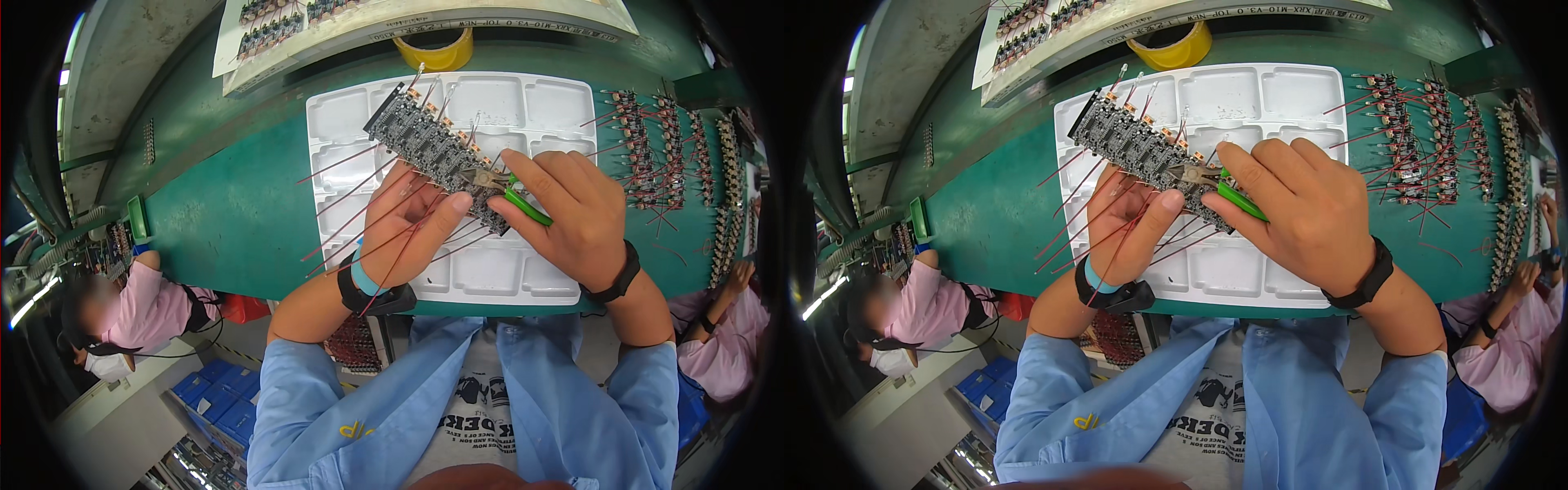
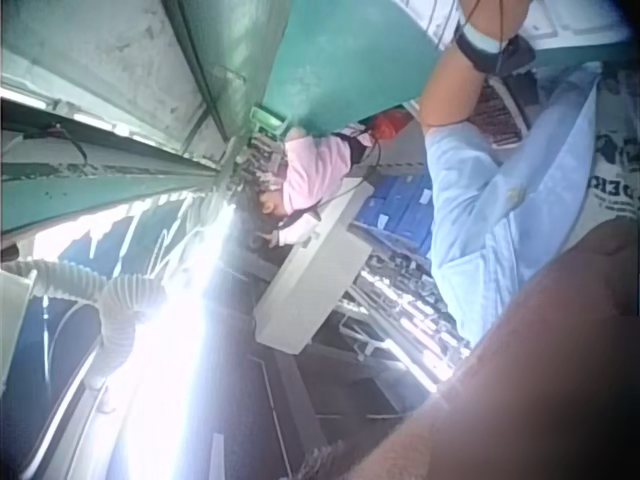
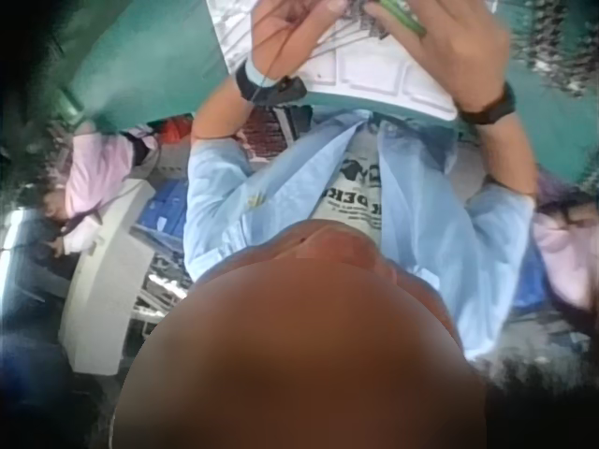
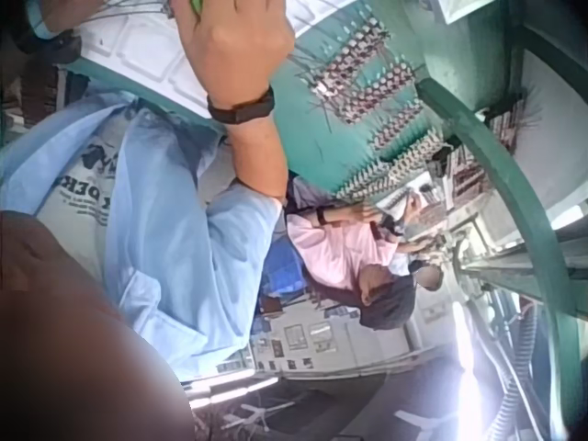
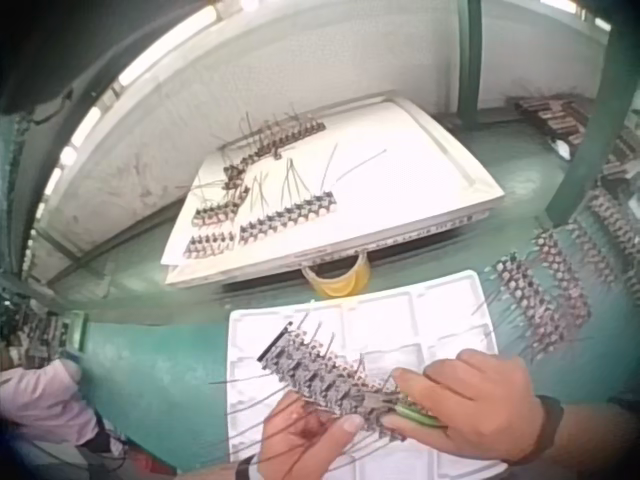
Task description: Trimming excess wire leads from electronic components using pliers at an assembly station.
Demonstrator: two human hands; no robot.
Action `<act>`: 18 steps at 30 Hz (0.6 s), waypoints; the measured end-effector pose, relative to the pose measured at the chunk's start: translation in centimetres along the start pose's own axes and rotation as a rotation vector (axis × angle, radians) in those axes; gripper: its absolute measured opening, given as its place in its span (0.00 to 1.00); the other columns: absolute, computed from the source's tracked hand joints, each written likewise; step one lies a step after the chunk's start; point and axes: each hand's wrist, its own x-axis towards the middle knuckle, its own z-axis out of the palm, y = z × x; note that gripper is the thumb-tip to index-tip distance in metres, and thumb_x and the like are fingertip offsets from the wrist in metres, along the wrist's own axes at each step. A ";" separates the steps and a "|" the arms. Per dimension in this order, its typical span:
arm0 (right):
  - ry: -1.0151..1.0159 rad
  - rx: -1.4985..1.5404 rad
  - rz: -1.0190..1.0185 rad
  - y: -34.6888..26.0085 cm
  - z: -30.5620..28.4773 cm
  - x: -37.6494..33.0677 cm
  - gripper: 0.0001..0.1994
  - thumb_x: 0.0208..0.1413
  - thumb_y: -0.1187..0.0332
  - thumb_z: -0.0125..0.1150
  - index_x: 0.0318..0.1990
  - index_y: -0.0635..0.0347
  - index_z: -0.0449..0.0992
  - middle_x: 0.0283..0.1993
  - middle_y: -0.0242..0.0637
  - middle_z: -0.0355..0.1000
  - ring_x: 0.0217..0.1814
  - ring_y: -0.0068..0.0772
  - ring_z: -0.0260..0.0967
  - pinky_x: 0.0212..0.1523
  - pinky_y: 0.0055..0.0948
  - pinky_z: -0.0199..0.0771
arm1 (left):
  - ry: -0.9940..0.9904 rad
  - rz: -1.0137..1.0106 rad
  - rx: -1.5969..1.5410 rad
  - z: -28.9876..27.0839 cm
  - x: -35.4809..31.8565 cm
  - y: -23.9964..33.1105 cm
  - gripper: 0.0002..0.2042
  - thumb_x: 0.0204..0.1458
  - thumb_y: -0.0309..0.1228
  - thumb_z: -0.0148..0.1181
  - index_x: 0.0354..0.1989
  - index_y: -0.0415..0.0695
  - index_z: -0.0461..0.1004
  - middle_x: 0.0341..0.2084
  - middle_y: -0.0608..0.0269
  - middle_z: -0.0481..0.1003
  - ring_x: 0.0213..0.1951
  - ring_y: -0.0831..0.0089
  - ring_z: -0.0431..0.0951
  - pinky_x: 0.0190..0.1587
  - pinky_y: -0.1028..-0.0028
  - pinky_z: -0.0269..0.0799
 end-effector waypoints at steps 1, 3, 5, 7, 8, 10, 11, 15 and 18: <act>0.019 -0.001 -0.009 0.1 0.1 0.0 0.26 0.45 0.64 0.79 0.53 0.59 0.81 0.36 0.36 0.73 0.31 0.36 0.70 0.28 0.33 0.70 | -0.010 -0.021 0.013 0.0 0.0 0.1 0.28 0.63 0.15 0.57 0.71 0.34 0.58 0.64 0.53 0.69 0.62 0.67 0.74 0.64 0.69 0.72; 0.055 -0.002 -0.027 0.2 0.2 0.0 0.25 0.45 0.61 0.78 0.52 0.57 0.81 0.36 0.31 0.72 0.31 0.31 0.68 0.26 0.30 0.69 | -0.030 -0.064 0.040 -0.1 0.0 0.2 0.29 0.63 0.14 0.56 0.72 0.34 0.55 0.63 0.54 0.70 0.62 0.69 0.74 0.63 0.71 0.72; 0.057 0.000 -0.026 0.1 -0.1 0.2 0.26 0.45 0.63 0.79 0.53 0.58 0.81 0.36 0.34 0.73 0.32 0.34 0.69 0.27 0.32 0.69 | -0.037 -0.071 0.048 -0.1 0.1 0.3 0.29 0.63 0.14 0.56 0.72 0.34 0.56 0.63 0.54 0.70 0.62 0.70 0.74 0.63 0.71 0.72; 0.059 0.002 -0.027 0.1 -0.4 0.4 0.29 0.44 0.66 0.80 0.57 0.60 0.80 0.37 0.38 0.74 0.34 0.39 0.70 0.31 0.35 0.70 | -0.049 -0.084 0.065 -0.1 0.2 0.4 0.28 0.63 0.14 0.56 0.71 0.33 0.58 0.62 0.54 0.71 0.62 0.70 0.74 0.63 0.71 0.72; 0.059 0.002 -0.026 0.1 -0.4 0.4 0.29 0.44 0.66 0.80 0.57 0.60 0.80 0.37 0.38 0.74 0.34 0.39 0.70 0.31 0.35 0.70 | -0.050 -0.084 0.065 -0.1 0.1 0.3 0.28 0.63 0.14 0.56 0.71 0.33 0.58 0.62 0.54 0.71 0.62 0.70 0.74 0.63 0.71 0.72; 0.058 -0.019 -0.030 0.0 -0.4 0.4 0.30 0.44 0.66 0.80 0.58 0.60 0.80 0.38 0.38 0.74 0.34 0.38 0.70 0.31 0.35 0.70 | -0.068 -0.069 0.080 -0.3 0.0 0.1 0.26 0.63 0.15 0.57 0.70 0.33 0.60 0.61 0.55 0.72 0.61 0.71 0.75 0.62 0.72 0.73; 0.058 -0.029 -0.032 0.0 -0.4 0.4 0.30 0.44 0.67 0.80 0.58 0.60 0.80 0.38 0.38 0.74 0.35 0.38 0.70 0.31 0.34 0.70 | -0.078 -0.062 0.087 -0.3 0.0 0.0 0.26 0.63 0.15 0.57 0.69 0.33 0.61 0.61 0.55 0.72 0.60 0.71 0.75 0.62 0.72 0.73; 0.057 -0.049 -0.040 0.1 -0.4 0.3 0.30 0.43 0.67 0.80 0.58 0.60 0.80 0.39 0.38 0.74 0.35 0.38 0.70 0.31 0.35 0.70 | -0.078 -0.056 0.169 -0.3 -0.2 0.2 0.24 0.63 0.16 0.58 0.68 0.33 0.64 0.59 0.56 0.73 0.59 0.72 0.76 0.61 0.73 0.74; 0.056 -0.043 -0.025 0.1 -0.3 0.3 0.30 0.43 0.68 0.80 0.58 0.60 0.80 0.38 0.38 0.74 0.35 0.38 0.71 0.31 0.35 0.71 | -0.065 -0.063 0.196 -0.3 -0.1 0.2 0.24 0.63 0.16 0.58 0.67 0.32 0.64 0.59 0.56 0.74 0.59 0.73 0.76 0.61 0.73 0.74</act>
